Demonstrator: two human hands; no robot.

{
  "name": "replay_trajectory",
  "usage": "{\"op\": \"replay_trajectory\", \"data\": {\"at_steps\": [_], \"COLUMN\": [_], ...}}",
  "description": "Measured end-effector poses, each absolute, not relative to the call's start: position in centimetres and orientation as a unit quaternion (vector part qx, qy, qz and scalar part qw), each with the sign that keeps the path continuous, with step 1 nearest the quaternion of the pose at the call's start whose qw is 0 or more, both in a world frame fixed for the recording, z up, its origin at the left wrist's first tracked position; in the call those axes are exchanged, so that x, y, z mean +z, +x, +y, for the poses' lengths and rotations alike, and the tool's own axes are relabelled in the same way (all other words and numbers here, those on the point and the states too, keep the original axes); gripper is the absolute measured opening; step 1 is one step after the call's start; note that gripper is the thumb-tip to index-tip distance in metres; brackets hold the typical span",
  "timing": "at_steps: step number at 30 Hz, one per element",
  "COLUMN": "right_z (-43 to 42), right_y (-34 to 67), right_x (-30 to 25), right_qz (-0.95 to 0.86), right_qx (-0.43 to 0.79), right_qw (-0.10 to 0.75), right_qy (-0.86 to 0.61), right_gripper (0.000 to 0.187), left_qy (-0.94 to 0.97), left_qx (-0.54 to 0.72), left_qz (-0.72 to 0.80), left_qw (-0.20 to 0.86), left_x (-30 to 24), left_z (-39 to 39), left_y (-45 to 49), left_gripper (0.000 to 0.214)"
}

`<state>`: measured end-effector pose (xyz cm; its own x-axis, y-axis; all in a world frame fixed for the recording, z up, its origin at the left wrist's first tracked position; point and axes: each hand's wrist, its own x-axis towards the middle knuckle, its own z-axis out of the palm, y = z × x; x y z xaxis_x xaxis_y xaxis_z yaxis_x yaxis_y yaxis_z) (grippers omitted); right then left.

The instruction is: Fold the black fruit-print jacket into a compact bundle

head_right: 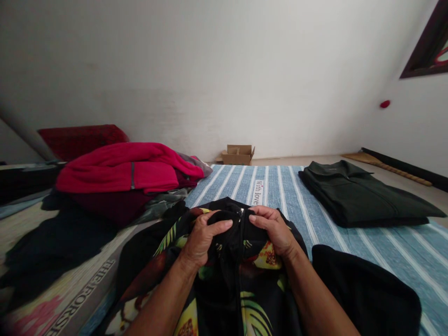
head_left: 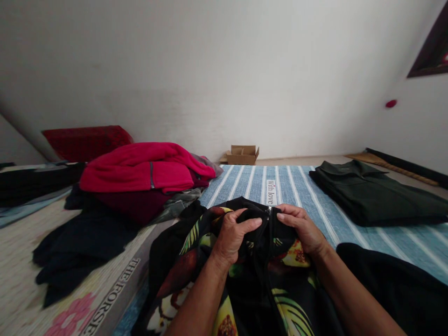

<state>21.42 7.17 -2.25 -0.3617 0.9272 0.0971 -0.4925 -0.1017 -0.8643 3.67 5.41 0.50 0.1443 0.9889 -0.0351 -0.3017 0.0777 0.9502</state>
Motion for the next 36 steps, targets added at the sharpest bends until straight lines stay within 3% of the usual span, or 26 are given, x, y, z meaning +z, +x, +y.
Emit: {"op": "replay_trajectory", "data": {"at_steps": [10,23,29,36], "right_z": [7.2,6.6,6.7,6.7], "right_y": [21.2,20.4,20.5,20.6], "right_x": [-2.1,-1.2,-1.4,-1.4], "right_qz": [-0.446,-0.446,-0.449,-0.44], "right_qx": [0.692,0.685,0.685,0.689], "right_qw": [0.506,0.508,0.505,0.509], "right_qy": [-0.256,-0.272,-0.273,-0.271], "right_gripper": [0.011,0.018,0.016,0.015], "left_qy": [0.453,0.483,0.497,0.49], "left_qx": [0.549,0.513,0.464,0.5], "left_qz": [0.398,0.413,0.437,0.447], "left_qw": [0.579,0.578,0.589,0.557], "left_x": [0.3,1.2,2.2,2.3], "left_z": [5.5,5.1,4.8,4.7], "left_y": [3.7,3.9,4.0,4.8], "left_gripper": [0.02,0.028,0.021,0.017]}}
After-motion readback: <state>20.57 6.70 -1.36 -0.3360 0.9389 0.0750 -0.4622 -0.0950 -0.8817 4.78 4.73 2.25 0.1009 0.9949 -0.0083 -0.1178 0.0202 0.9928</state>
